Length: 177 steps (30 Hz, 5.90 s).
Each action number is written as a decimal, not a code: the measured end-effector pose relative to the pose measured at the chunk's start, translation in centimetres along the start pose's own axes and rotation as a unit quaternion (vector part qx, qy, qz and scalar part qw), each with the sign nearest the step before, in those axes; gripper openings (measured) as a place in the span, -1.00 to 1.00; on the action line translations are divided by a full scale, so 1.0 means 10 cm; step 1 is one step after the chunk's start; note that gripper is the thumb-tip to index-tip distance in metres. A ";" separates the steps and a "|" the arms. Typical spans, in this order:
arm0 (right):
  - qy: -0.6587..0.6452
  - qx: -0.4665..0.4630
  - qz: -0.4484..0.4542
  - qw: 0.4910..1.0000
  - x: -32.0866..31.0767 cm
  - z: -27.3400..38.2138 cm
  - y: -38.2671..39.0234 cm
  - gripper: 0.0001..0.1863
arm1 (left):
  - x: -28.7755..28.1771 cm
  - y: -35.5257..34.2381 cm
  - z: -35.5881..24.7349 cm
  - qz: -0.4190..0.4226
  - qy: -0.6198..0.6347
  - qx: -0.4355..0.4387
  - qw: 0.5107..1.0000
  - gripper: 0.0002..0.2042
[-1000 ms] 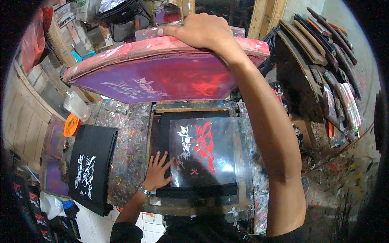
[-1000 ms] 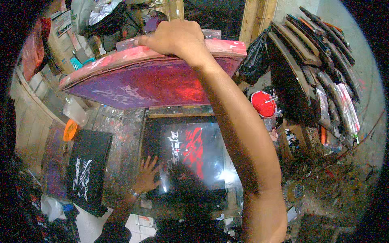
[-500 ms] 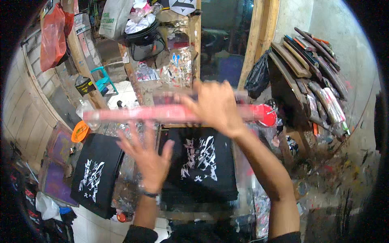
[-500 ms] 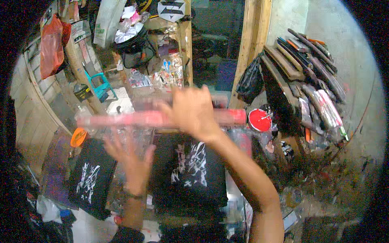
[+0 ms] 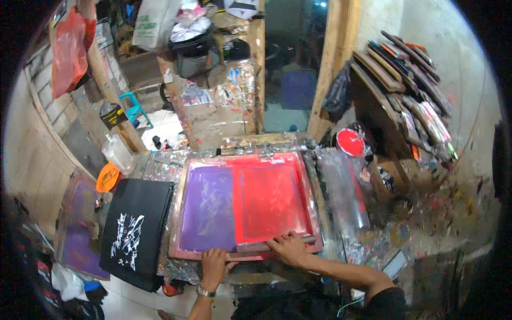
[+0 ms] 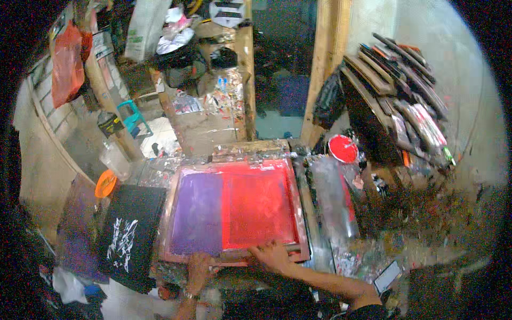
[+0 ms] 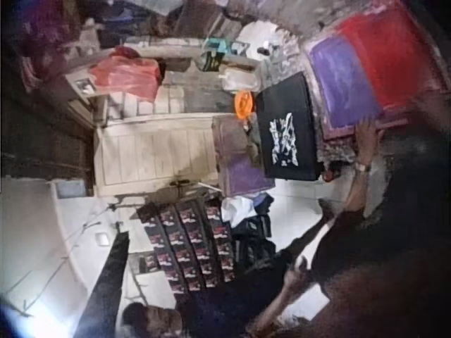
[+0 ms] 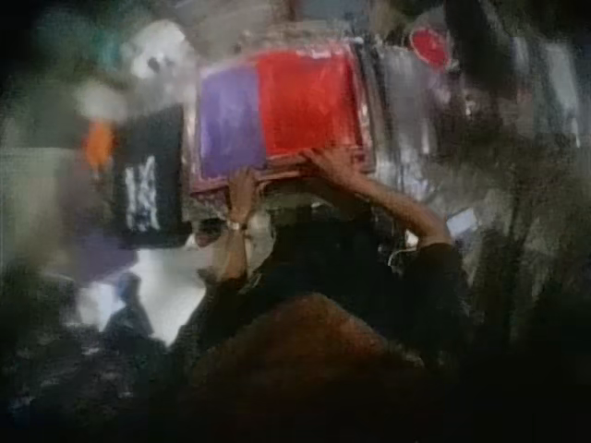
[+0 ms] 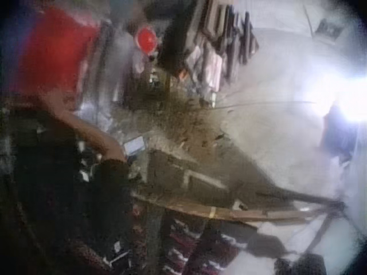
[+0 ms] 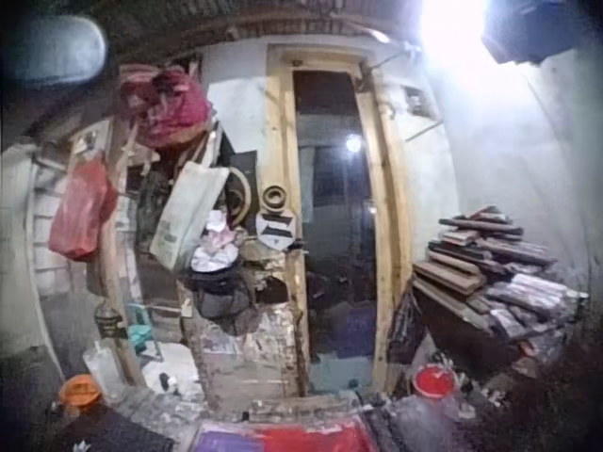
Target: The person performs screen printing on black shirts by placing each shirt on the platen, lowering the silk screen frame, and using a squeegee to pull ink across the mesh to transfer the design. The person repeats this process for multiple shirts, moving printed shirts aside and positioning new ones.
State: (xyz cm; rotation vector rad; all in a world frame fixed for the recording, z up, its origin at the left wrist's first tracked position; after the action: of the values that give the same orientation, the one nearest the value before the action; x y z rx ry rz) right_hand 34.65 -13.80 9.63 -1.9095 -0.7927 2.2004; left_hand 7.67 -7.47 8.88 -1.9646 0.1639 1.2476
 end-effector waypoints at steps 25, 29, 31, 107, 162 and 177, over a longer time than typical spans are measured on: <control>0.077 0.040 -0.085 0.993 0.73 -2.02 -2.42 -0.43 | 0.16 0.09 0.22 0.046 -0.002 -0.024 0.999 -0.51; 0.071 0.071 -0.023 0.995 0.63 -1.59 -1.71 -0.45 | 0.03 -0.07 0.06 0.064 0.033 -0.053 0.996 -0.51; 0.087 0.066 -0.011 0.994 0.50 -1.09 -1.27 -0.51 | 0.09 0.08 0.13 0.065 0.036 -0.047 0.996 -0.52; 0.063 0.130 -0.134 0.980 -2.63 -1.32 -3.49 -0.22 | 1.06 -0.62 -0.69 0.187 -0.057 -0.026 0.980 -0.21; 0.058 0.127 -0.161 0.977 -2.59 -1.46 -3.66 -0.08 | 1.05 -1.01 -0.08 0.085 -0.048 0.019 0.995 -0.22; 0.072 0.007 -0.251 0.965 -1.54 -0.20 -1.32 -0.45 | -0.88 -1.40 -0.23 0.052 -0.135 -0.038 0.989 -0.49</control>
State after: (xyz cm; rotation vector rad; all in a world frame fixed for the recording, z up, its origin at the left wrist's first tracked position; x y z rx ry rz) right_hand 36.36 -8.34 29.23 -1.6097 -1.0862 1.7385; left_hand 11.61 -2.03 24.15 -1.8466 0.0849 1.5948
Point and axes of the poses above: each hand's wrist, its own y-axis away from the middle knuckle, its own x-axis out of the palm, z = x × y, the point moved 3 cm from there along -y, towards the middle knuckle, and after that the axes turned 15 degrees about -z, right-handed, at the moved point
